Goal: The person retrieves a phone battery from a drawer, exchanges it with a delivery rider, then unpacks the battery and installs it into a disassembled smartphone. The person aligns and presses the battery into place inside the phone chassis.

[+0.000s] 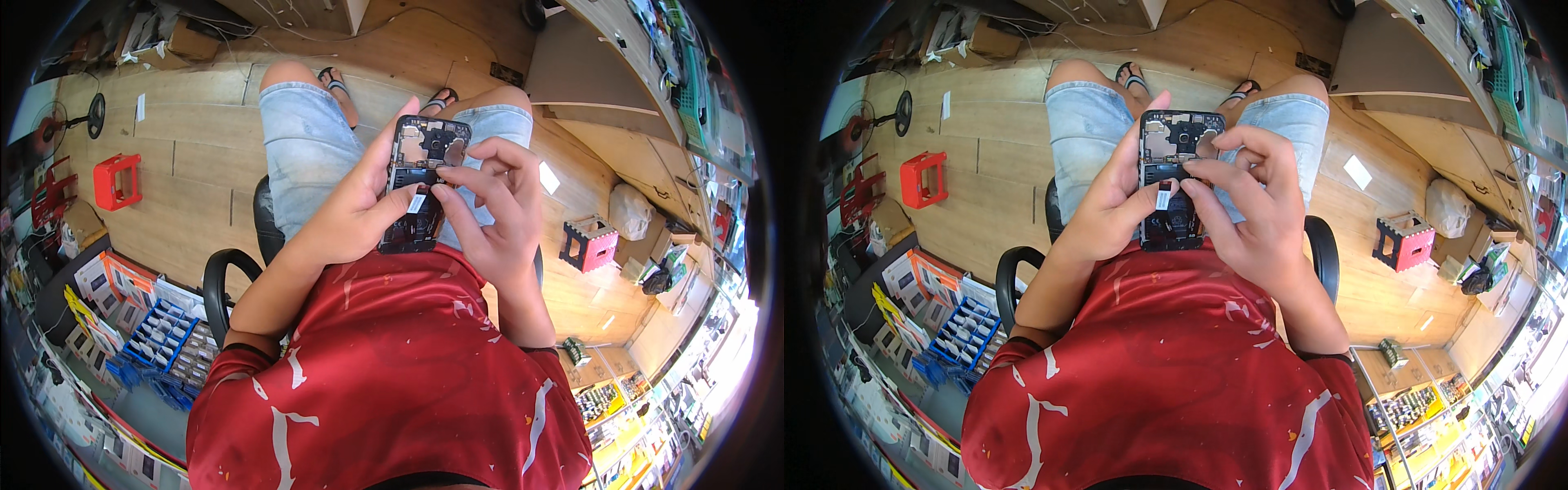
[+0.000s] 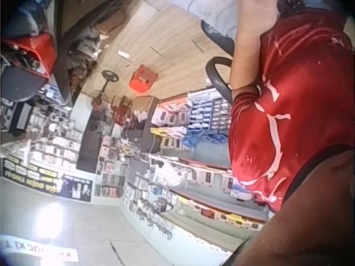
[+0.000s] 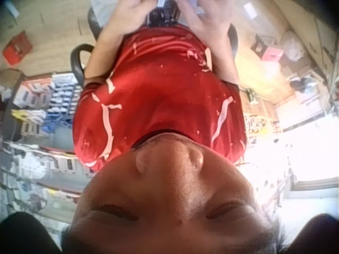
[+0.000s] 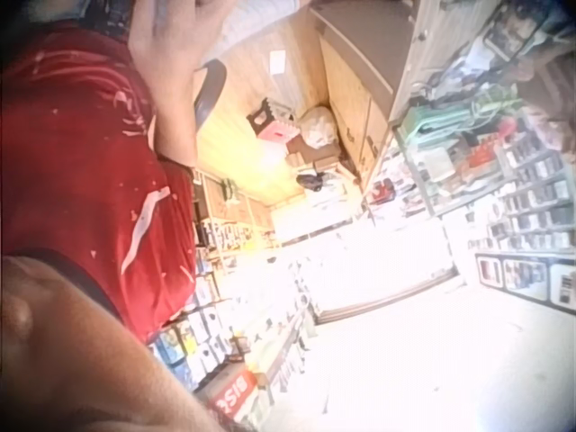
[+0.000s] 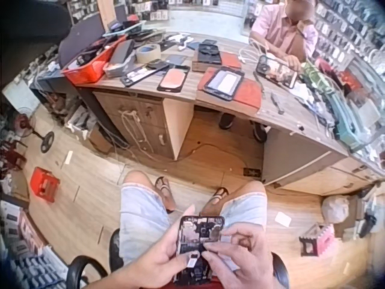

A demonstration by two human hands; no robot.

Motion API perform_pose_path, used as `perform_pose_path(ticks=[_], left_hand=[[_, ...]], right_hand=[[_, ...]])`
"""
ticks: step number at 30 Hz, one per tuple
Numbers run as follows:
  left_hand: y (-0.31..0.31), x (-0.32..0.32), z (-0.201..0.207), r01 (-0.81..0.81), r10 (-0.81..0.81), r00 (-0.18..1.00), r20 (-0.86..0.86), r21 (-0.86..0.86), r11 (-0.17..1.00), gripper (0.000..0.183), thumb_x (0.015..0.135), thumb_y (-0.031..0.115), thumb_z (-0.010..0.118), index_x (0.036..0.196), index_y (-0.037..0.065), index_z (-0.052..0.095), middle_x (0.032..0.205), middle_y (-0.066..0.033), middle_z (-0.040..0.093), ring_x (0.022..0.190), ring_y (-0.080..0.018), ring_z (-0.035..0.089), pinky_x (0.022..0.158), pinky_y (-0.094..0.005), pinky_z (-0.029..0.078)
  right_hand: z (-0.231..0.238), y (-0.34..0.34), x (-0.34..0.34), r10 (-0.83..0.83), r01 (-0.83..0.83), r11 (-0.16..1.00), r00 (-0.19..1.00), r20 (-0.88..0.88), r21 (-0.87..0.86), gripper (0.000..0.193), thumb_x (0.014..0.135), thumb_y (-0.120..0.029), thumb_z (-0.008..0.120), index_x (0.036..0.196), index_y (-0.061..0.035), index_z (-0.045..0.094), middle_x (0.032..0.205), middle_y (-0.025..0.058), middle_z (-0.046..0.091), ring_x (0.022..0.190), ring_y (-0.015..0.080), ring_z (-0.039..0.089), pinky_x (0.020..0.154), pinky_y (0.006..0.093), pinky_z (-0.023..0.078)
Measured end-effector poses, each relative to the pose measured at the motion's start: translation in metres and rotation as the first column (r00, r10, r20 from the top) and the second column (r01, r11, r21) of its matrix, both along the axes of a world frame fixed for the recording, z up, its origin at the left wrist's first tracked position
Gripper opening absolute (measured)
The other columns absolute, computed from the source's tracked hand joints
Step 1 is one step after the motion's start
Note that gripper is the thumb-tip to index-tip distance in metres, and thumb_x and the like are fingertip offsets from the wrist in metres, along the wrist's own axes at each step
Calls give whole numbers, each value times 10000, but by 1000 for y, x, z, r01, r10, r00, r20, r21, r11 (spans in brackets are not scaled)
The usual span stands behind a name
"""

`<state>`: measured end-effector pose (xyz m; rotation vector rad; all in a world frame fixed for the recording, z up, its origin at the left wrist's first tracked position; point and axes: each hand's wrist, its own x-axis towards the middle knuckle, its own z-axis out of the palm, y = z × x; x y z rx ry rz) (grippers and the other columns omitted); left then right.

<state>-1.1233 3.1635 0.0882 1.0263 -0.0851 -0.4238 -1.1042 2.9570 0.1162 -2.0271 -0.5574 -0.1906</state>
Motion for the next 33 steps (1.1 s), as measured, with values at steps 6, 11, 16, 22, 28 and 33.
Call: perform_pose_path(ticks=[6,11,16,22,28,33], left_hand=[[-1,-4,7,14,-20,998,61,101,995,919,969,-136,476,1766,41,54,1683,-150,399,1528,-212,424,1260,-355,321],[-1,-6,6,-3,-20,993,114,193,981,914,952,-151,467,1757,4,63,1714,-146,346,1537,-215,396,1277,-353,282],[2,-7,6,0,-35,992,119,281,960,902,960,-150,473,1747,-30,47,1779,-142,230,1579,-210,344,1291,-351,257],[3,-7,4,-7,-26,992,123,259,966,894,967,-149,463,1744,-35,36,1824,-150,132,1626,-195,272,1292,-350,263],[5,-6,1,-31,-16,988,156,294,955,906,989,-102,481,1760,30,25,1659,-190,394,1477,-213,454,1215,-333,366],[6,-10,-4,-7,-43,987,154,311,950,885,995,-82,461,1762,41,38,1644,-196,408,1435,-219,479,1180,-332,397]], right_hand=[[3,0,6,42,-38,989,999,25,-140,261,823,2,870,1071,-31,792,1234,97,606,697,154,507,605,321,463],[7,3,6,55,-46,982,997,44,-183,240,825,-14,867,1053,-38,795,1216,82,623,695,158,504,610,329,468],[9,4,7,61,-55,973,998,18,-223,253,809,-28,871,1048,-44,792,1199,76,642,724,168,527,629,336,491],[4,-2,13,182,-134,945,974,138,-298,327,763,-57,863,1079,-61,779,1187,65,673,830,221,625,670,341,547],[-4,-4,14,245,-120,918,921,303,-378,363,757,-117,792,1116,-69,785,1146,61,693,879,220,664,681,335,565],[-7,-3,13,249,-130,924,919,306,-359,362,767,-112,792,1127,-71,786,1106,62,693,845,204,663,658,333,556]])
